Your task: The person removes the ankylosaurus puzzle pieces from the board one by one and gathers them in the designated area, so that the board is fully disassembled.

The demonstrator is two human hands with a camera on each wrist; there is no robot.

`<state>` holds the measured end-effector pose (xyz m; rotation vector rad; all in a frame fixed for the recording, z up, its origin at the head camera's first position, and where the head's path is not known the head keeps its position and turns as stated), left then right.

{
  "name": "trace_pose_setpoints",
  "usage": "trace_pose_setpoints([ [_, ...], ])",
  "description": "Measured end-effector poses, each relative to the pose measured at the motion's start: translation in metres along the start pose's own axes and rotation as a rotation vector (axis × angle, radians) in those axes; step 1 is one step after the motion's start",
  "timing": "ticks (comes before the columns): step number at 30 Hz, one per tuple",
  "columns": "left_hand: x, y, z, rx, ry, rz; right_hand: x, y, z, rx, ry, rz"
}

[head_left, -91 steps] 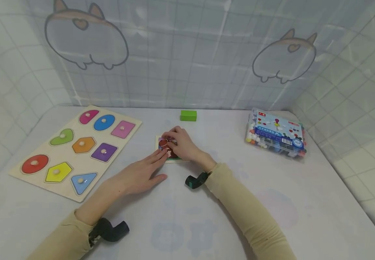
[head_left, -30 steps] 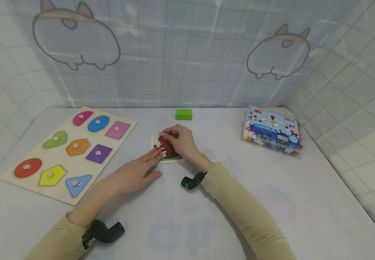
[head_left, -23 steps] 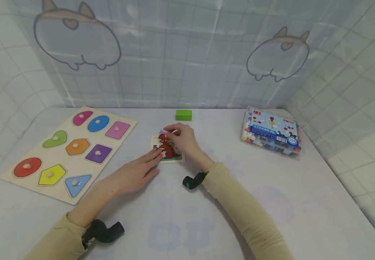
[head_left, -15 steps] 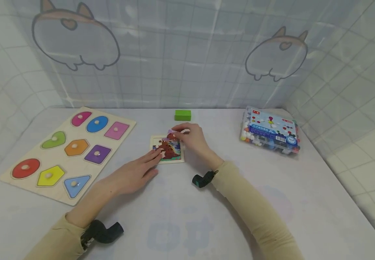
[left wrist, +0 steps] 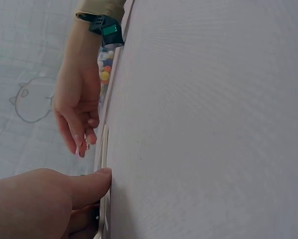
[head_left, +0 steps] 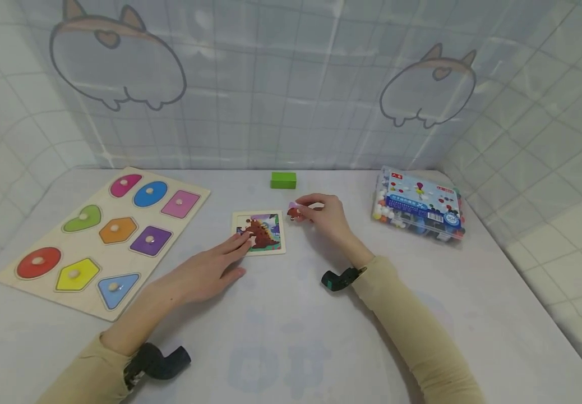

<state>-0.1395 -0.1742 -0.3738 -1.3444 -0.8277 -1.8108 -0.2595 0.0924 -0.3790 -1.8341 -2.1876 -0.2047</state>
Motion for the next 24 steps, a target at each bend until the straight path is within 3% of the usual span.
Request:
trace_pose_setpoints([
  [24, -0.001, -0.001, 0.0, 0.005, -0.001, 0.015, 0.002, -0.002, 0.016, 0.029, 0.108, -0.001],
])
Point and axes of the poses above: each hand's wrist, its own y-axis away from the middle knuckle, its own x-axis out of the back of the hand, z = x × y, the point moved 1 cm from there along -y, towards the middle knuckle, and after that the axes turned 8 degrees about -y, right-handed, at the moved point
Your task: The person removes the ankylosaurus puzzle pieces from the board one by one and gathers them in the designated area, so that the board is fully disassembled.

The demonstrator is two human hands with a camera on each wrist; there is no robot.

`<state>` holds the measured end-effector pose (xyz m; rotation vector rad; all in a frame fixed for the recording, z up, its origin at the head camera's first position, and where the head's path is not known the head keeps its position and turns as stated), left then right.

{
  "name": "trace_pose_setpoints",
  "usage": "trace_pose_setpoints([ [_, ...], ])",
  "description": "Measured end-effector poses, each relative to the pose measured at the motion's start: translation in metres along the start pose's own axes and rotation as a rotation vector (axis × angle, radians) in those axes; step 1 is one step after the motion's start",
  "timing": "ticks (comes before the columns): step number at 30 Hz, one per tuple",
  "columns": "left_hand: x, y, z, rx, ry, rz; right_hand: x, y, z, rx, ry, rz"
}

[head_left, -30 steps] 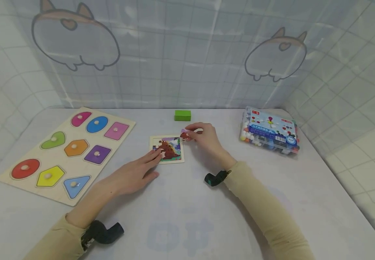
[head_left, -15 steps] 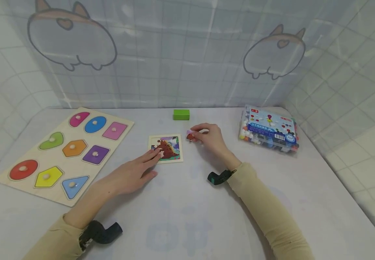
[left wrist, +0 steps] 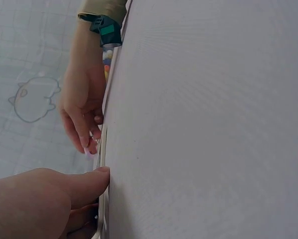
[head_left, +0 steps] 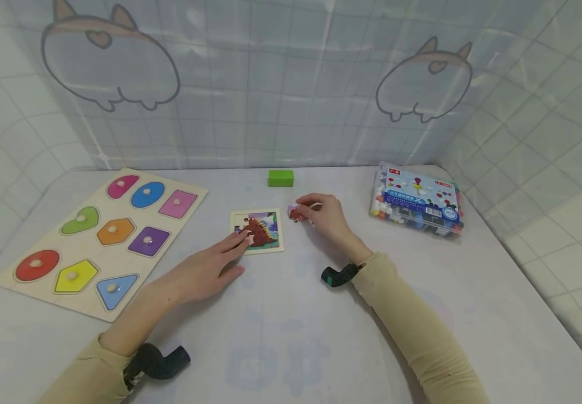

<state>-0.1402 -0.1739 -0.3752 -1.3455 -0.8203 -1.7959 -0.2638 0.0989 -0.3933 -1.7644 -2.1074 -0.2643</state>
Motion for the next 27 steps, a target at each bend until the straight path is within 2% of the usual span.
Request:
trace_pose_setpoints([
  [8, -0.0004, -0.0005, 0.0003, 0.001, -0.008, -0.002, -0.0014, 0.0002, 0.0002, 0.003, 0.046, -0.004],
  [16, -0.0002, -0.0002, 0.0006, -0.002, -0.011, -0.001, -0.0029, 0.0007, 0.0014, 0.032, 0.144, 0.022],
  [27, -0.0008, -0.0007, 0.0005, 0.001, -0.011, -0.001, -0.0066, 0.0007, 0.0038, 0.043, 0.201, 0.016],
])
Point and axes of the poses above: each hand's wrist, its own y-axis away from the middle knuckle, its own x-axis out of the back of the hand, z = x × y, the point moved 1 cm from there along -y, towards the middle knuckle, and after that the axes turned 8 degrees about -y, right-handed, at the moved point
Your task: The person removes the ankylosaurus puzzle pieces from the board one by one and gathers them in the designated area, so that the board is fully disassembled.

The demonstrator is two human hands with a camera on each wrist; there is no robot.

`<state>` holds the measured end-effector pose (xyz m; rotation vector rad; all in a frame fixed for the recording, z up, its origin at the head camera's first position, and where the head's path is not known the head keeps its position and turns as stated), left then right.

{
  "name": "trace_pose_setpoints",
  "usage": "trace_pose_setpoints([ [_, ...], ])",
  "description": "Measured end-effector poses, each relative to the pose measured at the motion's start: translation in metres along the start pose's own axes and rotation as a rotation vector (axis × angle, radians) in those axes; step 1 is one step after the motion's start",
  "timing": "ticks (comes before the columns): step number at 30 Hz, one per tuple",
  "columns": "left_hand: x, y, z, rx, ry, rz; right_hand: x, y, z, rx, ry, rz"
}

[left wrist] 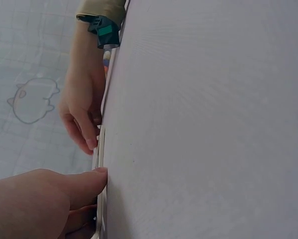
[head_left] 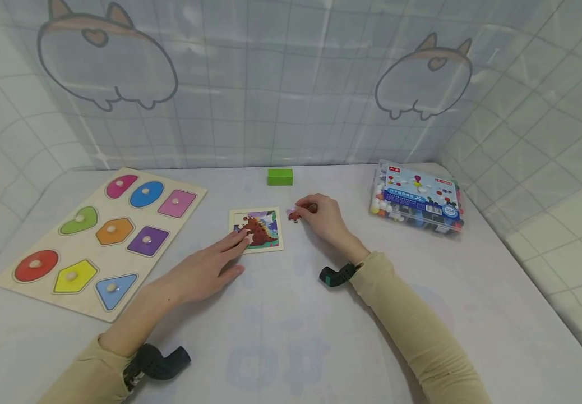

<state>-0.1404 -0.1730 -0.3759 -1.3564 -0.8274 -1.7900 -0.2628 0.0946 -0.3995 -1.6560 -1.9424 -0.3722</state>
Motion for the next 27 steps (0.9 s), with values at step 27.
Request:
trace_pose_setpoints([
  [27, -0.0015, -0.0013, 0.0001, 0.005, 0.022, 0.022, 0.0011, 0.0024, -0.0054, -0.009, 0.02, -0.104],
])
Point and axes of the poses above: each hand's wrist, its own y-axis away from the middle knuckle, its own x-axis out of the back of the hand, z = x × y, the point moved 1 cm from there along -y, towards the middle knuckle, and after that the axes turned 8 degrees about -y, right-handed, at the moved point
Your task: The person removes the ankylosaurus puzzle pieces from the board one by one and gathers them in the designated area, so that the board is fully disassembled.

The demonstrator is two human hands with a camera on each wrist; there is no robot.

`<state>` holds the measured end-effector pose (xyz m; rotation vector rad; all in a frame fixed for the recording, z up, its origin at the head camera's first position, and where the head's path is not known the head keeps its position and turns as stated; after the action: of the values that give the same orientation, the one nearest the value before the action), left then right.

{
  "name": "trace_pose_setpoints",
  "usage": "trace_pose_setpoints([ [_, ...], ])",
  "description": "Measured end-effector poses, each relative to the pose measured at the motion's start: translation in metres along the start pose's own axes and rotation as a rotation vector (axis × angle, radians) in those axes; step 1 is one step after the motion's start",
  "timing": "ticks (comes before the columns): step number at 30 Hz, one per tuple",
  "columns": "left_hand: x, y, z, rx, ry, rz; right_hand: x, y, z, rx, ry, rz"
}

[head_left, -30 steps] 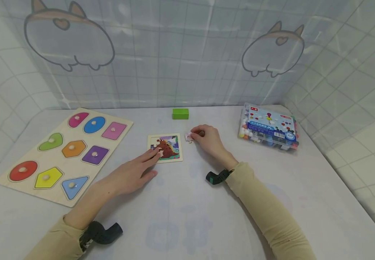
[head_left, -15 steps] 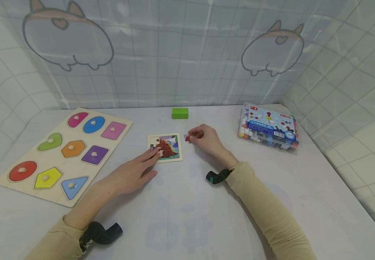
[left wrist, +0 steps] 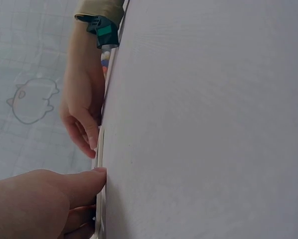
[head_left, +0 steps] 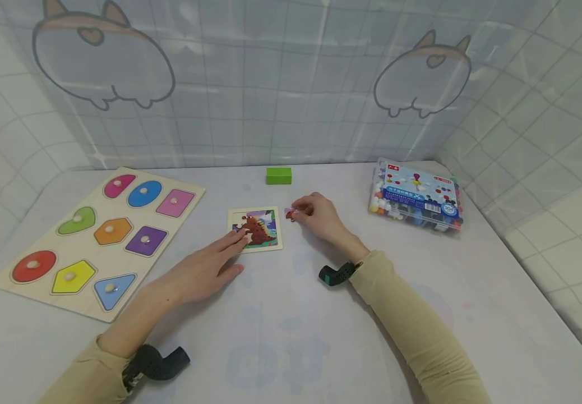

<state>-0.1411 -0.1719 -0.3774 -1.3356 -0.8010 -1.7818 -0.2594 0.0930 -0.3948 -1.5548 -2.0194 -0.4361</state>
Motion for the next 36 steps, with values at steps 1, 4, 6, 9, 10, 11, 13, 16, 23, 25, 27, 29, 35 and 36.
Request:
trace_pose_setpoints([
  [1, 0.0002, 0.0001, 0.0002, 0.0, 0.0, 0.0, -0.0001, 0.0003, -0.0005, 0.001, 0.002, 0.001],
  [4, 0.0008, 0.0003, 0.0007, 0.0, -0.001, 0.0, -0.0005, 0.0006, -0.0006, -0.001, 0.005, 0.004],
  [6, 0.0012, 0.0005, 0.0009, 0.002, 0.0, 0.0, -0.0008, 0.0005, -0.0001, -0.002, 0.005, 0.004],
  [9, 0.0018, 0.0003, 0.0015, 0.005, 0.002, 0.001, -0.0005, 0.0003, 0.0, -0.004, 0.005, 0.002],
  [10, 0.0019, 0.0002, 0.0016, 0.007, 0.001, 0.001, -0.0004, 0.0002, 0.0, -0.003, 0.003, 0.002],
  [11, 0.0021, 0.0003, 0.0018, 0.01, -0.001, 0.003, -0.0003, 0.0002, 0.0001, -0.003, 0.004, 0.003],
  [13, 0.0023, 0.0002, 0.0018, 0.013, -0.007, 0.008, -0.0002, 0.0002, 0.0001, -0.002, 0.004, 0.004],
  [16, 0.0032, 0.0005, 0.0017, 0.025, -0.019, 0.017, -0.0004, 0.0001, 0.0004, -0.003, 0.001, 0.004],
  [23, 0.0062, 0.002, -0.0005, 0.039, -0.048, 0.021, -0.0009, -0.0003, 0.0004, -0.006, -0.008, -0.001],
  [25, 0.0052, 0.0017, -0.0015, 0.036, -0.064, 0.014, -0.001, -0.0004, 0.0003, -0.008, -0.01, -0.001],
  [27, 0.0039, 0.0015, -0.0015, 0.031, -0.072, 0.013, -0.0012, -0.0006, 0.0005, -0.01, -0.007, -0.001],
  [29, 0.0021, 0.0009, -0.0012, 0.019, -0.072, 0.02, -0.0014, -0.0009, 0.0004, -0.013, -0.003, -0.001],
  [35, -0.0001, -0.0009, 0.0042, -0.013, -0.026, 0.017, -0.0015, -0.0004, 0.0, -0.018, -0.004, -0.002],
  [36, -0.0001, -0.0008, 0.0049, -0.008, -0.02, 0.012, -0.0016, -0.0003, 0.0, -0.018, -0.007, -0.002],
])
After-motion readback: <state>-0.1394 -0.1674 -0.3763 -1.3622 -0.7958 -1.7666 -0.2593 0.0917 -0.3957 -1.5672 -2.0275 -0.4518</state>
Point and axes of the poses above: each hand's wrist, its own y-axis away from the middle knuckle, its own x-axis out of the back of the hand, z = x × y, the point moved 1 cm from there along -y, towards the middle knuckle, and after that the axes turned 8 degrees about -y, right-handed, at the moved point
